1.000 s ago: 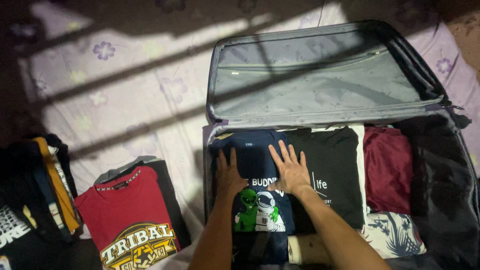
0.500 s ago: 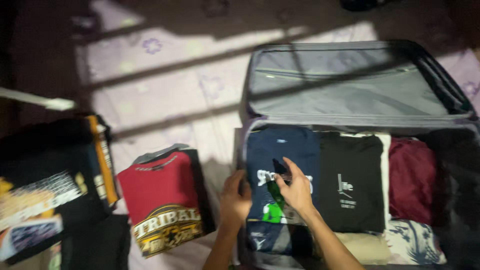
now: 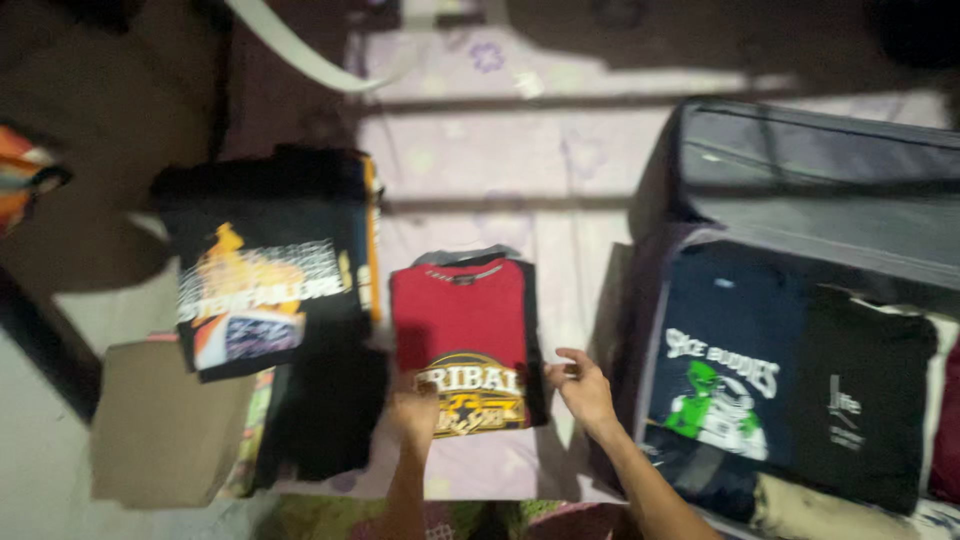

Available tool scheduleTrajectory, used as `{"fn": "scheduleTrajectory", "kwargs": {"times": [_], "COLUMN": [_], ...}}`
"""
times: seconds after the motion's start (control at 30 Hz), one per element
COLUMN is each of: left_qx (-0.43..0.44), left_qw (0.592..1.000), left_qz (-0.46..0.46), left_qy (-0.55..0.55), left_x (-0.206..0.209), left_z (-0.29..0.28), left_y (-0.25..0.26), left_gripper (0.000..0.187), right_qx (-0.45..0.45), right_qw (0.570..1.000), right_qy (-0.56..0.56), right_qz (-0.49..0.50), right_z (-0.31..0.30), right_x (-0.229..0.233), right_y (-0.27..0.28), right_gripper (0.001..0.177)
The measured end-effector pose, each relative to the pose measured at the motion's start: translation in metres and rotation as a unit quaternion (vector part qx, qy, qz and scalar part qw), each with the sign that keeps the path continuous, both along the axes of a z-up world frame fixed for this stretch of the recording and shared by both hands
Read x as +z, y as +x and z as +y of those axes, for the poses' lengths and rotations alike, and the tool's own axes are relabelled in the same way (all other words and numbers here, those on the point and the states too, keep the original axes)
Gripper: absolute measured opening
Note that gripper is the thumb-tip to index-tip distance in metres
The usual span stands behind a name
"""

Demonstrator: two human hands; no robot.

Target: The person folds and places multiple t-shirts and a pair of shorts into an open suitcase. They pick up each item from a pile on the bed, fold it, and arrange it inside the suitcase one by one.

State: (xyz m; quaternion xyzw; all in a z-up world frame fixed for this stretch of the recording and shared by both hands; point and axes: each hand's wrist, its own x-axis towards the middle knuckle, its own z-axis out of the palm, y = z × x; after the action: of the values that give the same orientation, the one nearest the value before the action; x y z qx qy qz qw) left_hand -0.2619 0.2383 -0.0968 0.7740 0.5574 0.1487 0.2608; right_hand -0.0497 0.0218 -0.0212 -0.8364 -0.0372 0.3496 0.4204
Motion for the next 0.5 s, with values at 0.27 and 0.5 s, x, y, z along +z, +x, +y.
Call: {"fn": "scheduleTrajectory", "kwargs": {"times": [0.27,0.5], "left_qx": [0.117,0.175], "left_qw": [0.945,0.905], "left_qz": [-0.02,-0.061], "left_qy": [-0.304,-0.383], "left_x": [-0.036,-0.026], "left_z": [-0.014,-0.016], "left_y": [-0.058,-0.052], "left_gripper": [0.046,0.035], "right_qx": [-0.086,-0.179], "right_qw": [0.971,0.955], "right_qy": [-0.038,-0.055], "right_qz": [0.222,0.231], "right_z": [0.0,-0.004], "right_x": [-0.102,-0.103], "right_y": [-0.063,-0.09], "right_gripper": [0.069,0.068]}}
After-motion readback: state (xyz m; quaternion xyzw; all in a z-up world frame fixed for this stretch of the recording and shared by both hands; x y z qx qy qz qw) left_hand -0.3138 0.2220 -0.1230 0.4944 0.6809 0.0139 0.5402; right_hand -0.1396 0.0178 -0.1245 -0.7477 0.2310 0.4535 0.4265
